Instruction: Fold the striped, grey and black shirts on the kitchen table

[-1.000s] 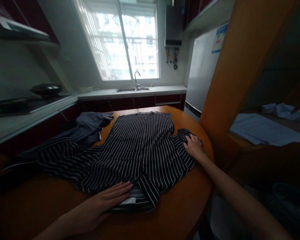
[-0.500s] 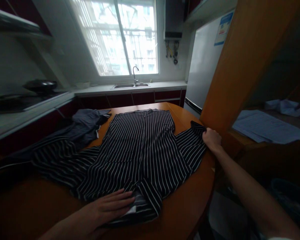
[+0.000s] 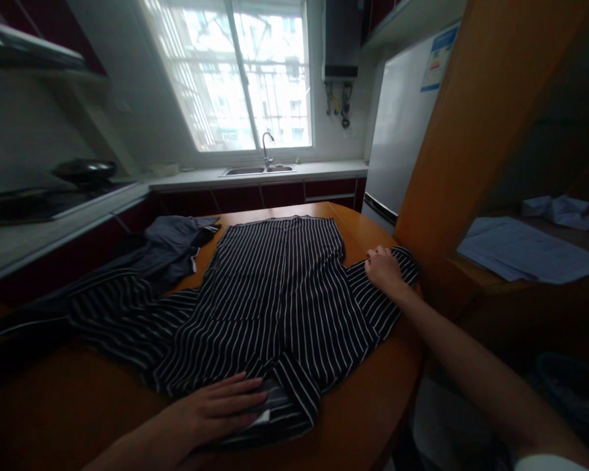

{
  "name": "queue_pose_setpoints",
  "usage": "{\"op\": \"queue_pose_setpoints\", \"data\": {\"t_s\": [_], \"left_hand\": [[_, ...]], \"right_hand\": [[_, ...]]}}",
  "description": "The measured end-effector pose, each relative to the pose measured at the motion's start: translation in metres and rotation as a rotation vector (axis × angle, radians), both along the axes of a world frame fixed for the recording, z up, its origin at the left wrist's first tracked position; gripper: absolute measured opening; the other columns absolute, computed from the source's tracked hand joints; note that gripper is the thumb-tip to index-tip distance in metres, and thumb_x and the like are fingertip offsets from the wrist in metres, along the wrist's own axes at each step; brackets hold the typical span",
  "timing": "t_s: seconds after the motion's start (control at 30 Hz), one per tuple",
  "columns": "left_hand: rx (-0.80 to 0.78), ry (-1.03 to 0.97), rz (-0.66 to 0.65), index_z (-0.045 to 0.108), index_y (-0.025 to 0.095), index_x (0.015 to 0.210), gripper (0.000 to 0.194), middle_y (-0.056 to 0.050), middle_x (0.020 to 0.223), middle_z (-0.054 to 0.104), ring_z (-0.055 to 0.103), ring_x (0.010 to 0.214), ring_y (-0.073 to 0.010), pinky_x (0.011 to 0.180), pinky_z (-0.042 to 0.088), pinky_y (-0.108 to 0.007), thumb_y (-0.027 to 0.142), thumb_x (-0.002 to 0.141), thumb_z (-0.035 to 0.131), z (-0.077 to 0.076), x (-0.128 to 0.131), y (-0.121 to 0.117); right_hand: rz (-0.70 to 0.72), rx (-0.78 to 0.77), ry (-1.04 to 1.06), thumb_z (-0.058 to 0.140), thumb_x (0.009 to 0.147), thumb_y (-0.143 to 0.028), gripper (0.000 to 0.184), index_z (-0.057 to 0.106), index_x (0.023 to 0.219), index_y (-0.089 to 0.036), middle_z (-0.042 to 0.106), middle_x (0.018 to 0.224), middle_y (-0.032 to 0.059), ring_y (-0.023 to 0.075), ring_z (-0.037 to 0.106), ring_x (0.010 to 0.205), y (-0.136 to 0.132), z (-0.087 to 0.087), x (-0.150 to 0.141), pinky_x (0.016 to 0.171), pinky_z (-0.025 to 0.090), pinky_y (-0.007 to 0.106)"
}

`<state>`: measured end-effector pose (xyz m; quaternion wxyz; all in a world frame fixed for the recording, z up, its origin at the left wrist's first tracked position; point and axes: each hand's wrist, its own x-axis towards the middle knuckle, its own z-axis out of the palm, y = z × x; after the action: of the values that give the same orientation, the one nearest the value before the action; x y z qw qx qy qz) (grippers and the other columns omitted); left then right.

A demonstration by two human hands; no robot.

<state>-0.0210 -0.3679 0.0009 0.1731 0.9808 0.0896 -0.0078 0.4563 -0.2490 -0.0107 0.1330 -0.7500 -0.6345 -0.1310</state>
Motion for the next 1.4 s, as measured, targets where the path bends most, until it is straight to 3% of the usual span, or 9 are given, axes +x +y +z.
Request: {"op": "queue_pose_setpoints", "data": {"t_s": [0.13, 0.27, 0.47, 0.77, 0.97, 1.07, 1.13, 1.27, 1.4], "left_hand": [[0.011, -0.015, -0.002, 0.027, 0.028, 0.159, 0.088, 0.001, 0.162, 0.032, 0.026, 0.151, -0.0249, 0.124, 0.026, -0.048, 0.002, 0.079, 0.052, -0.001, -0.001, 0.000], [-0.003, -0.072, -0.013, 0.031, 0.028, 0.157, 0.082, 0.000, 0.161, 0.036, 0.029, 0.150, -0.0241, 0.124, 0.026, -0.046, 0.004, 0.082, 0.054, -0.001, -0.001, 0.000], [-0.020, -0.076, 0.003, 0.030, 0.028, 0.157, 0.082, 0.000, 0.160, 0.037, 0.028, 0.151, -0.0244, 0.124, 0.026, -0.048, 0.003, 0.082, 0.053, -0.003, -0.001, 0.000], [-0.083, -0.114, -0.017, 0.035, 0.030, 0.155, 0.070, -0.002, 0.159, 0.040, 0.030, 0.149, -0.0256, 0.123, 0.027, -0.048, 0.009, 0.091, 0.054, -0.003, -0.004, 0.002], [-0.198, -0.150, -0.072, 0.035, 0.026, 0.156, 0.060, -0.006, 0.159, 0.039, 0.031, 0.149, -0.0284, 0.122, 0.028, -0.049, 0.049, 0.102, 0.048, 0.025, -0.003, 0.000], [-0.126, -0.180, 0.123, 0.037, 0.026, 0.155, 0.049, -0.006, 0.157, 0.044, 0.037, 0.147, -0.0232, 0.123, 0.028, -0.046, 0.037, 0.107, 0.036, 0.037, 0.004, 0.027], [0.030, -0.215, 0.338, 0.040, 0.026, 0.153, 0.046, -0.006, 0.158, 0.041, 0.035, 0.147, -0.0225, 0.123, 0.025, -0.048, 0.033, 0.107, 0.035, 0.030, 0.010, 0.063], [0.275, -0.095, 0.754, 0.040, 0.016, 0.153, 0.054, -0.014, 0.161, 0.034, 0.025, 0.151, -0.0318, 0.121, 0.022, -0.056, 0.040, 0.105, 0.036, -0.011, 0.007, 0.144], [0.305, 0.050, 0.979, 0.035, 0.012, 0.155, 0.063, -0.018, 0.163, 0.028, 0.021, 0.151, -0.0361, 0.119, 0.024, -0.057, 0.049, 0.104, 0.034, -0.046, -0.018, 0.176]], "right_hand": [[0.118, -0.035, 0.078, 0.047, 0.097, -0.030, 0.037, 0.063, 0.127, -0.014, 0.062, 0.126, 0.0148, 0.0273, 0.054, 0.117, 0.002, -0.033, -0.014, 0.102, 0.041, 0.037], [0.035, -0.044, 0.059, 0.048, 0.098, -0.034, 0.040, 0.059, 0.131, -0.016, 0.058, 0.135, 0.0146, 0.0302, 0.050, 0.124, -0.001, -0.048, 0.001, 0.100, 0.041, 0.039], [-0.040, -0.145, 0.025, 0.043, 0.101, -0.027, 0.023, 0.064, 0.102, -0.016, 0.068, 0.110, 0.0114, 0.0230, 0.061, 0.103, -0.008, -0.045, 0.022, 0.091, 0.042, 0.032], [-0.194, -0.227, -0.052, 0.040, 0.100, -0.021, 0.024, 0.062, 0.103, -0.012, 0.067, 0.112, 0.0180, 0.0329, 0.060, 0.106, -0.033, -0.038, 0.030, 0.087, 0.042, 0.045], [-0.072, -0.125, -0.014, 0.039, 0.101, -0.034, 0.033, 0.064, 0.111, -0.014, 0.065, 0.118, 0.0180, 0.0329, 0.057, 0.112, -0.020, -0.013, -0.007, 0.092, 0.044, 0.045], [0.208, -0.077, 0.122, 0.038, 0.101, -0.032, 0.038, 0.062, 0.124, -0.013, 0.062, 0.130, 0.0172, 0.0274, 0.055, 0.122, -0.002, -0.010, -0.059, 0.103, 0.042, 0.039], [0.358, -0.077, 0.161, 0.038, 0.101, -0.031, 0.043, 0.058, 0.133, -0.011, 0.055, 0.143, 0.0173, 0.0265, 0.047, 0.135, 0.009, -0.013, -0.099, 0.111, 0.037, 0.038], [0.449, -0.182, 0.184, 0.036, 0.102, -0.039, 0.055, 0.043, 0.149, -0.011, 0.035, 0.161, 0.0167, 0.0295, 0.027, 0.150, 0.027, -0.030, -0.150, 0.119, 0.025, 0.050], [0.325, -0.253, 0.164, 0.030, 0.103, -0.047, 0.063, 0.036, 0.153, -0.008, 0.028, 0.162, 0.0200, 0.0313, 0.022, 0.152, 0.040, -0.051, -0.133, 0.120, 0.019, 0.056]]}}
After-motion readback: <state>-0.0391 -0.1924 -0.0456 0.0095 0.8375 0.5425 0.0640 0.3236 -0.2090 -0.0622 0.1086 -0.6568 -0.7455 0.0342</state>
